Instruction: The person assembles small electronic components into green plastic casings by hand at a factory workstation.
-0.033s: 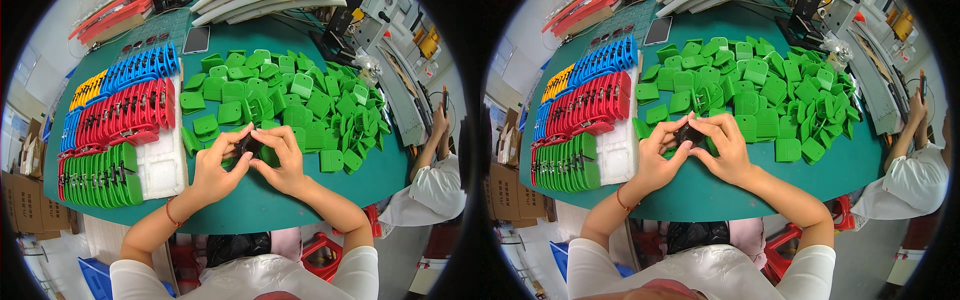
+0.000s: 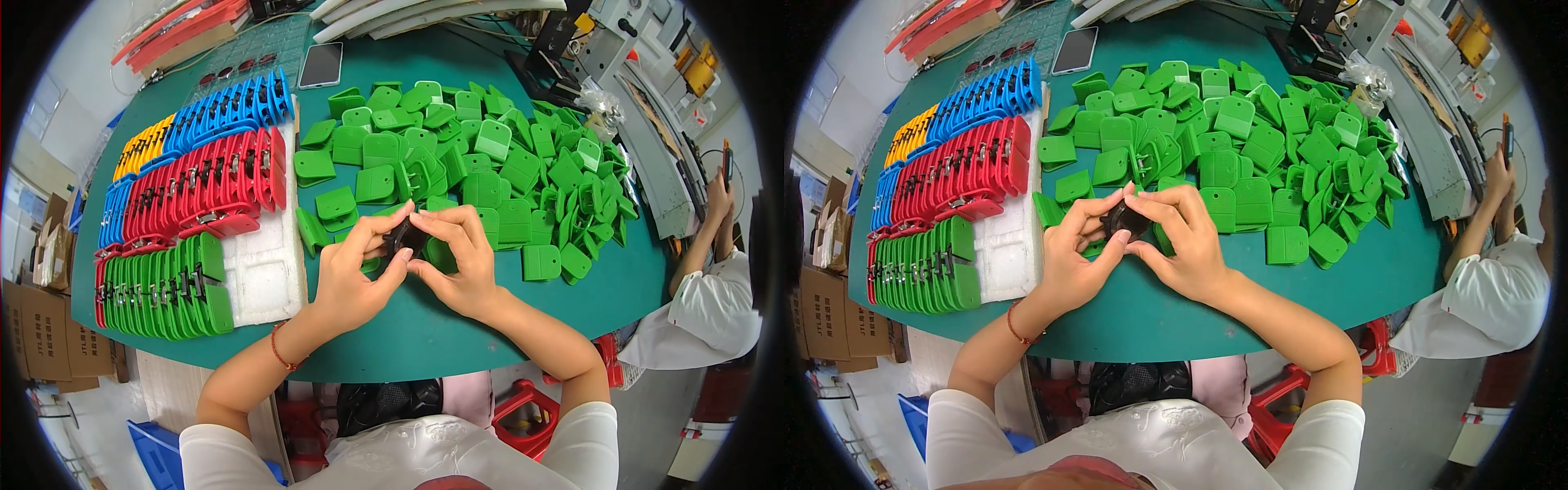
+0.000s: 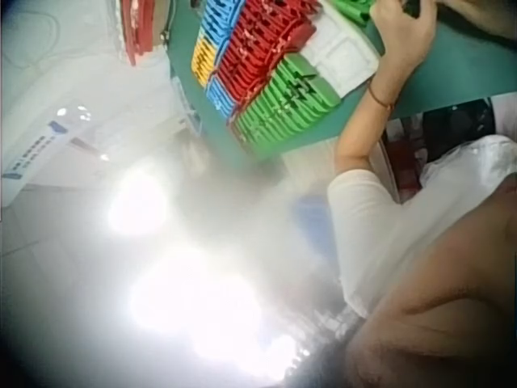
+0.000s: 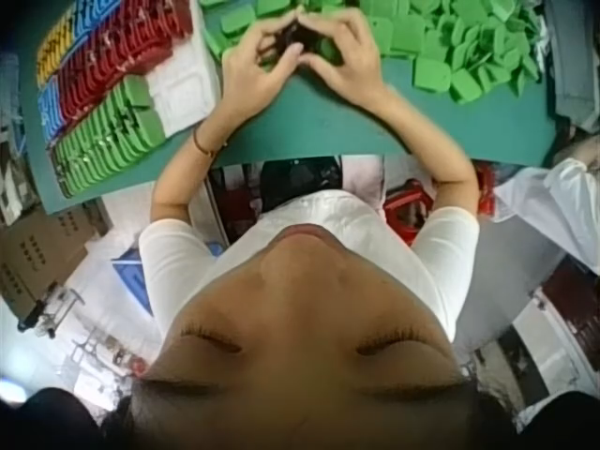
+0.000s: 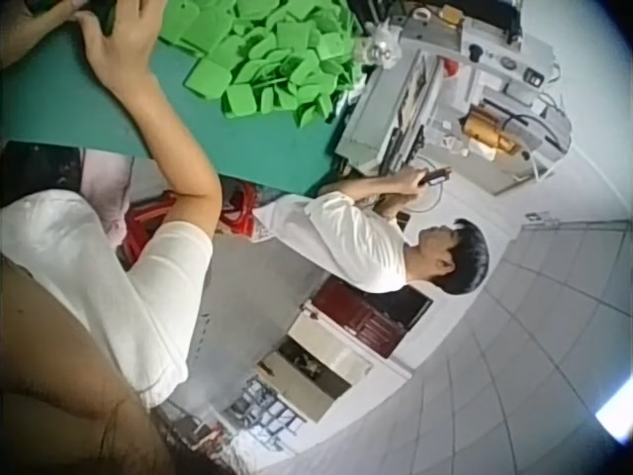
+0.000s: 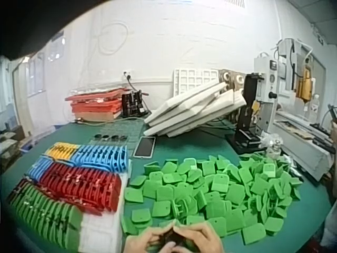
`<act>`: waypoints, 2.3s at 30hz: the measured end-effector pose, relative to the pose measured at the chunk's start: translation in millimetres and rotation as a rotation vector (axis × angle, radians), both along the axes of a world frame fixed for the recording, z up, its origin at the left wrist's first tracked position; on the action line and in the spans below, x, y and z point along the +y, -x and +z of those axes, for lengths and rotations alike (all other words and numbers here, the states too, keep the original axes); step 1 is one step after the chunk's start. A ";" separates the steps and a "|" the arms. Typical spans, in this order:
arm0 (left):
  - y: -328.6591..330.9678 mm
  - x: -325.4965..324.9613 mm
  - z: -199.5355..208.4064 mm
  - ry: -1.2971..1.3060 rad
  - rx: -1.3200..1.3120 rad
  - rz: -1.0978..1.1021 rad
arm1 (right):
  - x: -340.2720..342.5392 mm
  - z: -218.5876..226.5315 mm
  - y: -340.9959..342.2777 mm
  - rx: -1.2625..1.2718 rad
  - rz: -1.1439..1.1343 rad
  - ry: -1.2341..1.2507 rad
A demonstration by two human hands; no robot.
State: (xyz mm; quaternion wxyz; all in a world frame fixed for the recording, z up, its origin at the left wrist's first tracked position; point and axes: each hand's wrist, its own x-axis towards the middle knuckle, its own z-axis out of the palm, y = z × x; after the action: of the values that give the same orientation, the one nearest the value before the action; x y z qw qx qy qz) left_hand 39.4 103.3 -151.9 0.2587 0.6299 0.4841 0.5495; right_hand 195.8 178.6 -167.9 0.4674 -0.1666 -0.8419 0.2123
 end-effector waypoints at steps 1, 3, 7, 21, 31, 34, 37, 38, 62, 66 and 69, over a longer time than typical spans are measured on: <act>-0.1 -0.2 0.5 0.000 0.000 0.000 | 0.1 0.0 -0.3 -0.003 0.001 -0.001; -0.5 -0.5 1.4 0.000 0.006 0.000 | 0.3 -0.3 -0.4 -0.005 0.003 -0.003; -1.1 -0.5 1.7 0.014 -0.025 -0.006 | 0.4 -1.7 -0.3 0.007 0.003 -0.002; -2.9 -0.6 0.9 0.011 -0.087 -0.011 | -0.1 -1.8 1.6 0.074 0.028 0.072; -3.5 2.6 -1.3 -0.080 -0.071 -0.024 | 1.5 1.0 -1.5 0.122 0.029 0.090; -2.7 0.8 -1.7 -0.127 -0.046 -0.020 | -0.1 3.1 -1.5 0.134 0.032 0.065; -2.4 0.2 -3.5 -0.147 0.034 0.017 | -0.4 2.6 -2.0 0.137 0.033 0.038; -3.7 1.1 -5.2 -0.192 0.042 0.023 | -0.4 2.4 -2.2 0.142 0.032 0.027; -0.1 0.0 -1.5 -0.345 0.178 0.019 | -3.1 -1.5 -1.3 0.178 0.111 0.002; -0.2 -0.1 -1.4 -0.341 0.165 0.018 | -2.3 -4.0 -1.5 0.172 0.112 -0.012; 0.4 -0.1 -1.3 -0.333 0.166 0.019 | -2.7 -3.6 -1.4 0.171 0.115 -0.014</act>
State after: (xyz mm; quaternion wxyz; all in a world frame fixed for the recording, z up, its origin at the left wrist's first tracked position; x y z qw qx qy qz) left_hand 38.9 103.2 -153.2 0.1048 0.7027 0.4120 0.5705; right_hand 197.2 175.9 -171.4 0.5256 -0.0962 -0.8086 0.2462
